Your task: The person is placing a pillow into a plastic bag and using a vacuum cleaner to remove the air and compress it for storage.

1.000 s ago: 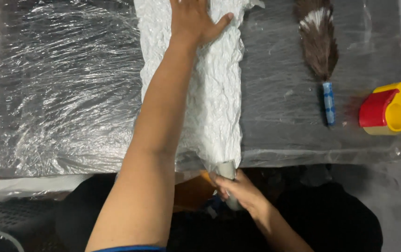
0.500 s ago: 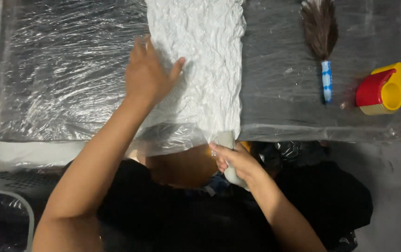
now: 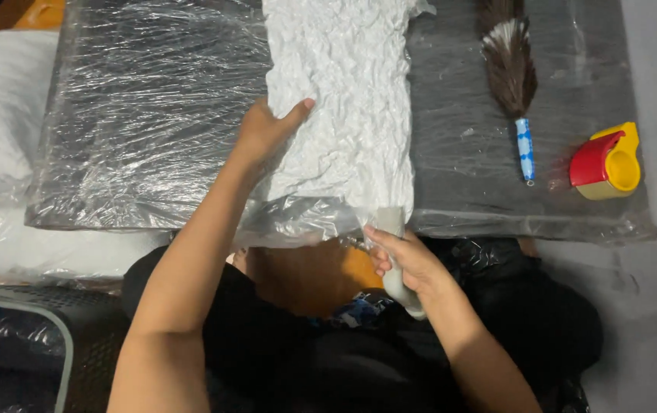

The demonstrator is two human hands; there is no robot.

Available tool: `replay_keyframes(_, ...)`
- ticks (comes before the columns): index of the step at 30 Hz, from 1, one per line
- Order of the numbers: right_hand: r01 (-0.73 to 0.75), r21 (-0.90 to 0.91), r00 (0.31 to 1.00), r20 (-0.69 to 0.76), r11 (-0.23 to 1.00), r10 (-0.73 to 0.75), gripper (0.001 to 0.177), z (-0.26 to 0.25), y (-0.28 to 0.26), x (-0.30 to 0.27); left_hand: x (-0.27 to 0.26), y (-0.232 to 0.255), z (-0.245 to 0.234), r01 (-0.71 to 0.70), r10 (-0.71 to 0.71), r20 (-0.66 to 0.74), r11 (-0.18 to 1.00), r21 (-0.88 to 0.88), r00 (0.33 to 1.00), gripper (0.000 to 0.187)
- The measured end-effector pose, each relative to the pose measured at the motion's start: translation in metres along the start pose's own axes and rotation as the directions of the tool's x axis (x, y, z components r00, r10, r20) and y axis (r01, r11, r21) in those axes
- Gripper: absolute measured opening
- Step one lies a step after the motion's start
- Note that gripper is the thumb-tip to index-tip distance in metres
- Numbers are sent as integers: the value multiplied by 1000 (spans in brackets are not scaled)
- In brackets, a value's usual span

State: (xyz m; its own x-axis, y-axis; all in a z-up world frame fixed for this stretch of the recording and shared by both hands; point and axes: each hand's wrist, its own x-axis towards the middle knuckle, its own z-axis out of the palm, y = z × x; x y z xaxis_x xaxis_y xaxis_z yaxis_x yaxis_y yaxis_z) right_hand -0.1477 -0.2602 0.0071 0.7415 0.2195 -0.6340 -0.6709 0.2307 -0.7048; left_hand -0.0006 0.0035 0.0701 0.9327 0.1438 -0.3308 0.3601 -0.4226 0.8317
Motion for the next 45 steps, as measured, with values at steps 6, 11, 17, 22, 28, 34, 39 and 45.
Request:
replay_keyframes(6,-21,136,997,81,991,10,29,-2,-23,12,47,7,7,-431,404,-265,901,-52,876,86)
replay_keyframes(11,-64,191,992,123,980,41,25,-2,-20,28,76,-14,21,-290,289,-188,957,23,939,72)
replay_keyframes(17,-14,61,999,-36,998,17,36,14,-9,25,-3,-22,27,-241,313,-197,916,320,929,66)
replay_keyframes(22,-19,72,998,-55,997,23,41,13,-8,30,-145,-4,35,-321,333,-72,937,139,940,35)
replay_keyframes(28,-141,3,988,-67,990,141,55,15,-11,28,-185,-94,141,71,7,345,975,-212,938,58)
replay_keyframes(34,-112,22,990,-81,994,113,58,15,-5,30,-175,-87,169,249,-138,334,915,-317,932,70)
replay_keyframes(39,-30,11,999,-30,999,31,46,5,2,42,-187,-69,173,309,-220,260,873,-378,940,70)
replay_keyframes(45,-55,54,998,-6,997,56,36,1,1,39,-192,-46,166,343,-218,336,860,-379,916,84)
